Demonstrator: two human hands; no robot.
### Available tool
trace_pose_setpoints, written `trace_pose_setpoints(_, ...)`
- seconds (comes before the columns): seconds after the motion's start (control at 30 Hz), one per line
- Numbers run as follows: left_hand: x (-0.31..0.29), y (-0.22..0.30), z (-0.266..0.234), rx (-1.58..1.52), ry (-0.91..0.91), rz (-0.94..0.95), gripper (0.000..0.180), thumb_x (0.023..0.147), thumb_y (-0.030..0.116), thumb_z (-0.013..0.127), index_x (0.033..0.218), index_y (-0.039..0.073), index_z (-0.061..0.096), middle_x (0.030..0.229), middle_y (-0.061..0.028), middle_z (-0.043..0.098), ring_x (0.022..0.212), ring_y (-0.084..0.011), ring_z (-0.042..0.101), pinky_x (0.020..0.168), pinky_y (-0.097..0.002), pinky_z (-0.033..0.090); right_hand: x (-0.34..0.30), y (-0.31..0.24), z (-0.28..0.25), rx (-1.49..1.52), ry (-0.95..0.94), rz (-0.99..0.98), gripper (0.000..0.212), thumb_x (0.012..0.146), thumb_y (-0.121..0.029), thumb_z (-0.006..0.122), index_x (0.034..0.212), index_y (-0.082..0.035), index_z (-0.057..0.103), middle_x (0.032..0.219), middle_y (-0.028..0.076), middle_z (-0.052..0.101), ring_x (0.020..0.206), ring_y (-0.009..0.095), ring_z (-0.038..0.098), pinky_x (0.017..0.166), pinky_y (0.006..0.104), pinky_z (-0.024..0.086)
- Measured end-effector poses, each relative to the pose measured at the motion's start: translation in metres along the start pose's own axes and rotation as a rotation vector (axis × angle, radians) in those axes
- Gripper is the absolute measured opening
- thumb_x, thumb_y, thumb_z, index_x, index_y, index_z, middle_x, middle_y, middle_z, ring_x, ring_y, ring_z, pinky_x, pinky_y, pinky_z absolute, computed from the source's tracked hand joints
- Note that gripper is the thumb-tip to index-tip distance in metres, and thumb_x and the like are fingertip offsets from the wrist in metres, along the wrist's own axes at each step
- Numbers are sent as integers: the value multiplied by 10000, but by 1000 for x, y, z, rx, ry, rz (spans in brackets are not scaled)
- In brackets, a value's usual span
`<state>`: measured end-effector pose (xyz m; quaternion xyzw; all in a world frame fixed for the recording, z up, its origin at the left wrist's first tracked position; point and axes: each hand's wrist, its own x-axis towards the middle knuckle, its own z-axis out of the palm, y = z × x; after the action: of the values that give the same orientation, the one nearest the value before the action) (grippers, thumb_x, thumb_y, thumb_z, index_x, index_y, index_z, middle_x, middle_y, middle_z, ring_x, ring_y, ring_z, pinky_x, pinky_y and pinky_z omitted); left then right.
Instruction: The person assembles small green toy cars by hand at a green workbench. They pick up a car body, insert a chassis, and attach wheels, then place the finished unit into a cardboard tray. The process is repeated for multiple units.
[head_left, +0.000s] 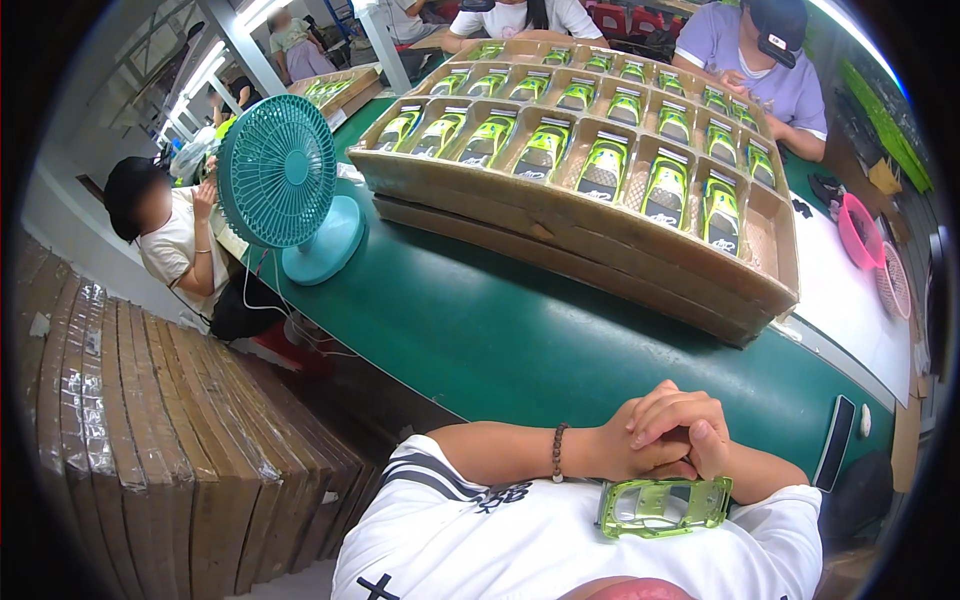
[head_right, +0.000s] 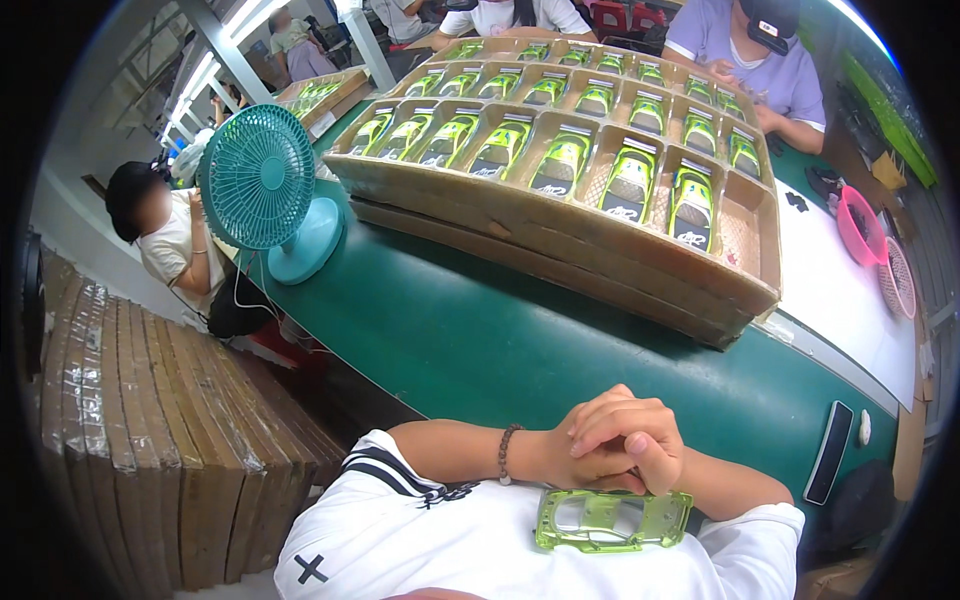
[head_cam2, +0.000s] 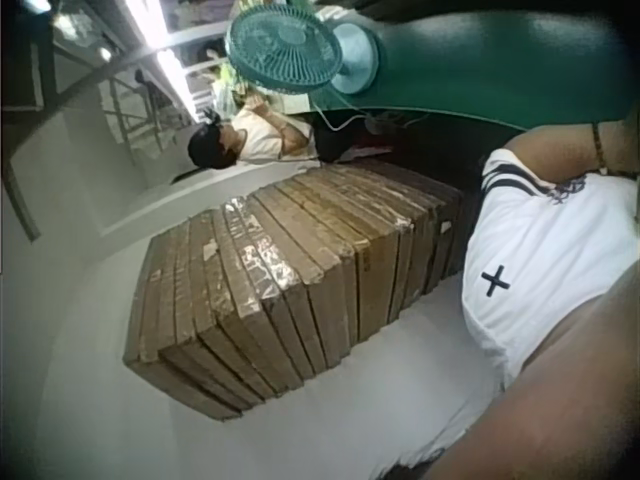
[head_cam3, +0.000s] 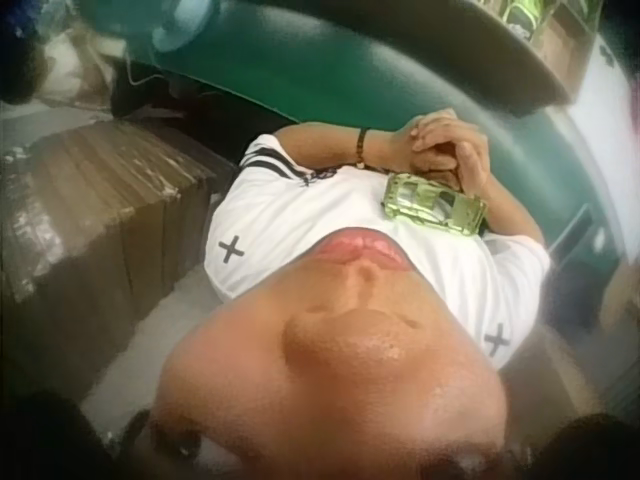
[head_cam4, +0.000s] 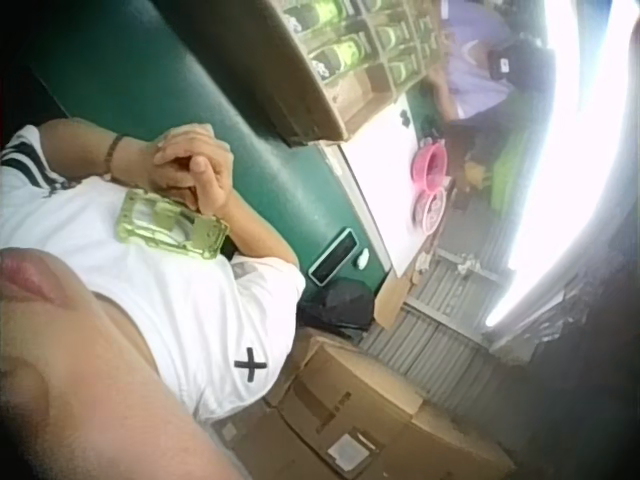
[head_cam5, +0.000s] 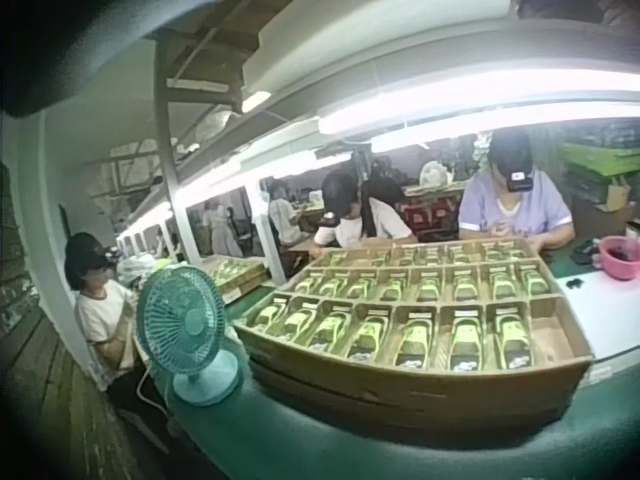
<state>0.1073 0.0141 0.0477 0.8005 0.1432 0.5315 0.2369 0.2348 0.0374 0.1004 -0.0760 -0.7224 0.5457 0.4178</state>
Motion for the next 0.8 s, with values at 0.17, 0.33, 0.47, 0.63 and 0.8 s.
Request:
trace_pose_setpoints(0.17, 4, 1, -1, 26, 37, 27, 294, 736, 391, 726, 961, 224, 634, 988, -26, 591, 941, -267, 564, 792, -397, 460, 1, -3, 4, -58, 13, 27, 543, 956, -316, 275, 766, 25, 653, 772, 165, 669, 770, 302, 627, 783, 384, 456)
trace_pose_setpoints(0.33, 0, -4, -3, 33, -19, 54, 231, 740, 382, 707, 761, 169, 621, 932, -46, 591, 864, -253, 571, 686, -393, 488, -2, -3, 4, -32, 80, 36, 411, 893, -223, 351, 797, 35, 657, 795, 172, 665, 817, 314, 637, 792, 397, 488)
trace_pose_setpoints(0.47, 1, -24, -7, 123, -29, 25, 275, 734, 321, 758, 850, 91, 662, 855, -41, 621, 754, -249, 598, 659, -382, 479, -11, 11, -11, 65, 166, 324, 553, 976, -413, 335, 938, 40, 650, 1038, 184, 642, 957, 288, 611, 895, 407, 468)
trace_pose_setpoints(0.63, 25, -39, -27, 216, 48, -117, 200, 742, 227, 754, 778, 50, 670, 643, -84, 606, 553, -247, 586, 514, -320, 454, -28, 24, -56, 1086, 431, 535, 708, 956, -594, 259, 1291, -15, 492, 1293, 207, 522, 1119, 305, 560, 914, 440, 492)
trace_pose_setpoints(0.8, 33, -44, -36, 241, 57, -64, 200, 742, 197, 768, 757, 32, 655, 649, -95, 615, 510, -225, 560, 471, -287, 417, -51, 10, -36, 578, 650, 537, 379, 966, -342, 498, 1149, -15, 554, 1053, 108, 627, 913, 196, 647, 759, 330, 557)
